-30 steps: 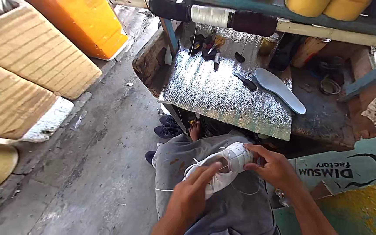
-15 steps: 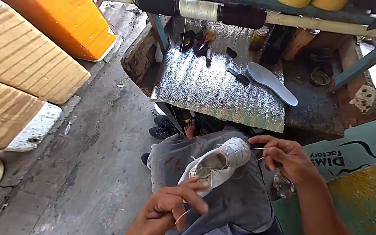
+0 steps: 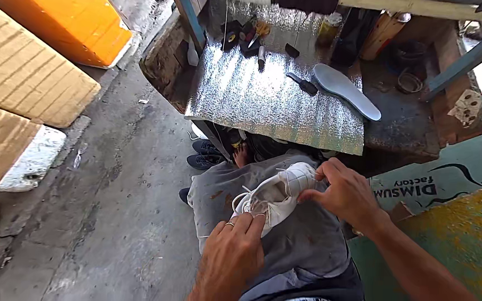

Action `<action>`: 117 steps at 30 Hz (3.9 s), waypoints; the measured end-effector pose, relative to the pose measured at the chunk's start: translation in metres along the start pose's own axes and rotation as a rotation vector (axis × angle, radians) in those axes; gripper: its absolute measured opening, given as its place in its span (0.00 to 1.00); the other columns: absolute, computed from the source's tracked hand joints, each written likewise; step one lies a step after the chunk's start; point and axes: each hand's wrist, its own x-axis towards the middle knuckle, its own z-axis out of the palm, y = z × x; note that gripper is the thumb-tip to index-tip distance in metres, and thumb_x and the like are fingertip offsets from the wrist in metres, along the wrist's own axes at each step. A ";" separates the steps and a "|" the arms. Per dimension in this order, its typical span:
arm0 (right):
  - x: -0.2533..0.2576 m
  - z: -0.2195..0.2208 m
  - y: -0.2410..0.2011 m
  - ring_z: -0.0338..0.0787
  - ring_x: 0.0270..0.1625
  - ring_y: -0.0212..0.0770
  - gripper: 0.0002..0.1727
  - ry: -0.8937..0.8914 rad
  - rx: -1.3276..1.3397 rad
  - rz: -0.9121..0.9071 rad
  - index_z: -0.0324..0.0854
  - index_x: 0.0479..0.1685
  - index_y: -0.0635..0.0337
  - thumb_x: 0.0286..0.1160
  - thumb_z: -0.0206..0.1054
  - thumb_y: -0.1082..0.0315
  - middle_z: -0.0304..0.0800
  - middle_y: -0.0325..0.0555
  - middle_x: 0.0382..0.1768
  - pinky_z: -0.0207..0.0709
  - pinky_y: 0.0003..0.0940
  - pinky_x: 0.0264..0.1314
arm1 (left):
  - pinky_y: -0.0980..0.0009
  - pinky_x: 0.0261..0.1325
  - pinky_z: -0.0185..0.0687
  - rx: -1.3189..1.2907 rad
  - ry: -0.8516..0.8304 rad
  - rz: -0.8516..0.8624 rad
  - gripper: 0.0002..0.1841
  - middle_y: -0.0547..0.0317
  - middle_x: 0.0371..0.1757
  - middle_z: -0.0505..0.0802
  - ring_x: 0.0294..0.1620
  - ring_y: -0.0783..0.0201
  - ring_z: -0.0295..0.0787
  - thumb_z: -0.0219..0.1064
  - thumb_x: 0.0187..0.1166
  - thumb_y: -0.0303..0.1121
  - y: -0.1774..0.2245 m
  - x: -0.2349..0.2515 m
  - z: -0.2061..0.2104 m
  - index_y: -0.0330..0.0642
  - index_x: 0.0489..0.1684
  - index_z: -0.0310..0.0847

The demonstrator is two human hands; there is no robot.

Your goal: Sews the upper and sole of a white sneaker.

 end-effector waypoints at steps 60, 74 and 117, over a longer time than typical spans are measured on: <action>0.029 -0.037 0.017 0.80 0.17 0.36 0.14 -0.502 -0.096 -0.270 0.87 0.37 0.47 0.77 0.53 0.62 0.79 0.34 0.19 0.67 0.35 0.13 | 0.82 0.49 0.86 -1.633 -0.283 -0.122 0.06 0.73 0.41 0.95 0.43 0.85 0.88 0.73 0.79 0.31 -0.013 0.058 0.089 0.40 0.45 0.90; 0.044 -0.057 0.048 0.87 0.34 0.18 0.13 -0.651 0.397 -0.036 0.90 0.43 0.38 0.80 0.64 0.45 0.89 0.18 0.33 0.84 0.21 0.35 | 0.80 0.38 0.81 -1.315 -0.205 -0.112 0.22 0.64 0.61 0.94 0.36 0.81 0.84 0.68 0.84 0.46 -0.011 0.033 0.042 0.46 0.71 0.83; -0.013 -0.033 0.035 0.86 0.71 0.51 0.32 -0.050 -0.152 -0.184 0.91 0.60 0.47 0.80 0.57 0.33 0.88 0.44 0.69 0.72 0.62 0.76 | 0.43 0.30 0.79 -0.105 -0.388 -0.205 0.14 0.46 0.26 0.90 0.31 0.41 0.91 0.62 0.81 0.37 0.034 0.082 0.000 0.39 0.26 0.84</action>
